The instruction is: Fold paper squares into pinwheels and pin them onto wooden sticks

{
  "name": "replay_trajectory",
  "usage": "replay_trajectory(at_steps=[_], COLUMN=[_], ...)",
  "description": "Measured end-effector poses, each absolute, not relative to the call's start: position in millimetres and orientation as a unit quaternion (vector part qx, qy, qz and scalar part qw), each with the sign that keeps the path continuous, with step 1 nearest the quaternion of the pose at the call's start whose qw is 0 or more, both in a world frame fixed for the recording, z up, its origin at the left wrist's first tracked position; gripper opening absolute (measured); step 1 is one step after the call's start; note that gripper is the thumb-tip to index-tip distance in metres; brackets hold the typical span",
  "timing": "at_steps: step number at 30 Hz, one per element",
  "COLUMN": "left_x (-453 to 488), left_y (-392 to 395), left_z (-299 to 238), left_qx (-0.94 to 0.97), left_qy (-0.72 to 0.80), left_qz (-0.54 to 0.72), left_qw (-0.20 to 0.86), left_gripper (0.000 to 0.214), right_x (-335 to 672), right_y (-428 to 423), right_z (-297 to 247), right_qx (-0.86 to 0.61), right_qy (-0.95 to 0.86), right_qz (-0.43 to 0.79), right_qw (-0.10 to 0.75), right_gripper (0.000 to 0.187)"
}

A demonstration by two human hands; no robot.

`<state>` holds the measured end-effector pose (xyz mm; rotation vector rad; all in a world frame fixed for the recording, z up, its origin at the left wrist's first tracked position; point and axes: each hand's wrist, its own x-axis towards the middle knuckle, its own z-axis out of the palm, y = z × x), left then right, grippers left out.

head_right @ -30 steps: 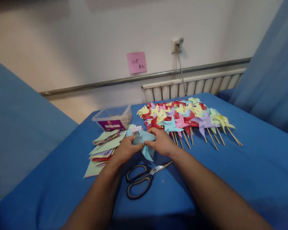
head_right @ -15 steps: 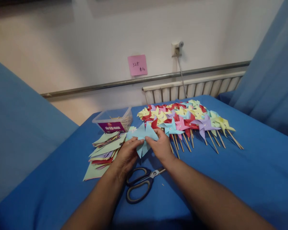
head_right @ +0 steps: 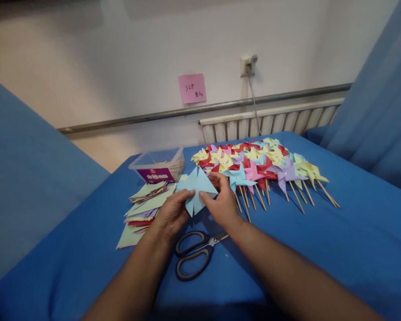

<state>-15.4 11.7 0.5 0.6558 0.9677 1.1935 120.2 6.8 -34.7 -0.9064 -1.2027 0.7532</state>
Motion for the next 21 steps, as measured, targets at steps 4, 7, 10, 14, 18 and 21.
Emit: replay_trajectory(at_steps=[4, 7, 10, 14, 18, 21], left_x=[-22.2, -23.9, -23.0, -20.4, -16.9, -13.8], left_y=[18.4, 19.1, 17.2, 14.2, 11.4, 9.2], left_z=[6.3, 11.3, 11.8, 5.8, 1.9, 2.9], left_qx=[0.226, 0.21, 0.22, 0.277, 0.316, 0.323], left_qy=[0.406, 0.398, 0.392, 0.404, 0.408, 0.434], left_qz=[0.539, 0.539, 0.533, 0.54, 0.547, 0.542], left_qw=[0.703, 0.712, 0.717, 0.684, 0.659, 0.643], left_gripper=[0.025, 0.028, 0.028, 0.022, 0.024, 0.027], right_x=[126.9, 130.0, 130.3, 130.2, 130.3, 130.5], right_y=[-1.3, -2.9, -1.0, 0.3, -0.3, 0.2], right_z=[-26.8, -24.9, -26.1, -25.8, -23.9, -23.4], right_qx=[-0.385, -0.366, -0.356, -0.361, -0.38, -0.405], right_qy=[-0.662, -0.741, -0.768, -0.747, -0.707, -0.678], right_qz=[0.158, 0.068, 0.024, 0.03, 0.083, 0.123], right_qw=[0.623, 0.559, 0.531, 0.557, 0.59, 0.6], right_gripper=[0.065, 0.052, 0.03, 0.005, 0.006, 0.01])
